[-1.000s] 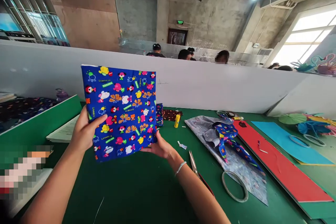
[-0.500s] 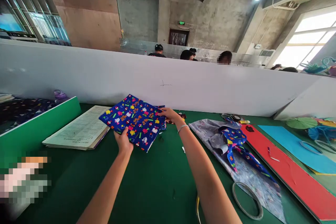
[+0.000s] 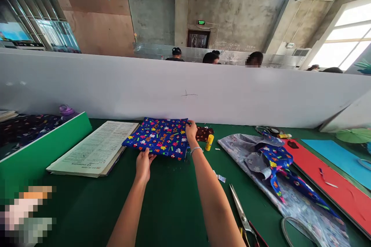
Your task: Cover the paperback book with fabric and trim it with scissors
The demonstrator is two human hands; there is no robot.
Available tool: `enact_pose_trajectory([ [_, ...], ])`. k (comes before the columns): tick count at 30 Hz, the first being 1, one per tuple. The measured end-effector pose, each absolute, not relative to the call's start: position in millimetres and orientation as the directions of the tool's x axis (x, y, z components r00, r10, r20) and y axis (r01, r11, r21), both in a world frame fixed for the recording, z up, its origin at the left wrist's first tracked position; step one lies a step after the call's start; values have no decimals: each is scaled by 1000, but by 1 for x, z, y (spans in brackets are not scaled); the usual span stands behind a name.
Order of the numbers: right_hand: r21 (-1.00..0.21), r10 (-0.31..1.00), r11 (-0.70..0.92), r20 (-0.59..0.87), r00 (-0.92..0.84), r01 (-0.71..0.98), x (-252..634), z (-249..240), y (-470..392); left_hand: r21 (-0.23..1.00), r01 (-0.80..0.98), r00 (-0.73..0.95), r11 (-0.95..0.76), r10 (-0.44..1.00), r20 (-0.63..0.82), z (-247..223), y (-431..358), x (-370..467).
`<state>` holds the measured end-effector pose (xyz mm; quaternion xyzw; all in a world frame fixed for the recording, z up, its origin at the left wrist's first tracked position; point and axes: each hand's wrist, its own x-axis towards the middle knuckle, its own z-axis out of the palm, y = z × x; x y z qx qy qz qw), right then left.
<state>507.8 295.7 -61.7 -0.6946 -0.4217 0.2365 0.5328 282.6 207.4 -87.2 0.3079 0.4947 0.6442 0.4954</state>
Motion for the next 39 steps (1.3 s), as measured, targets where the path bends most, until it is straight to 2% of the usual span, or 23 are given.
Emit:
enact_pose_trajectory([
  [5,-905,823,-9,235,517,426,519,-49,317,929,-369,-267,-13,959,-93,-78,207,288],
  [13,-887,838,-98,172,519,452,534,-64,350,940,-339,-280,51,948,-152,-80,221,286],
  [19,-870,860,-4,248,445,493,536,-60,349,932,-361,-253,-17,964,-80,-74,219,286],
  [24,-822,852,-17,286,439,569,536,-51,351,904,-426,-223,35,964,-142,-73,221,288],
  [29,-688,844,-50,359,399,724,524,-48,327,878,-475,-283,53,936,-210,-77,224,286],
  [33,-510,900,105,413,136,853,476,-53,296,870,-492,-325,40,918,-226,-82,226,290],
  [36,-391,928,205,368,-51,897,435,-61,273,882,-471,-401,-26,897,-187,-81,226,290],
  [39,-305,934,217,341,-107,927,403,-58,255,904,-384,-560,-188,826,-67,-65,223,282],
])
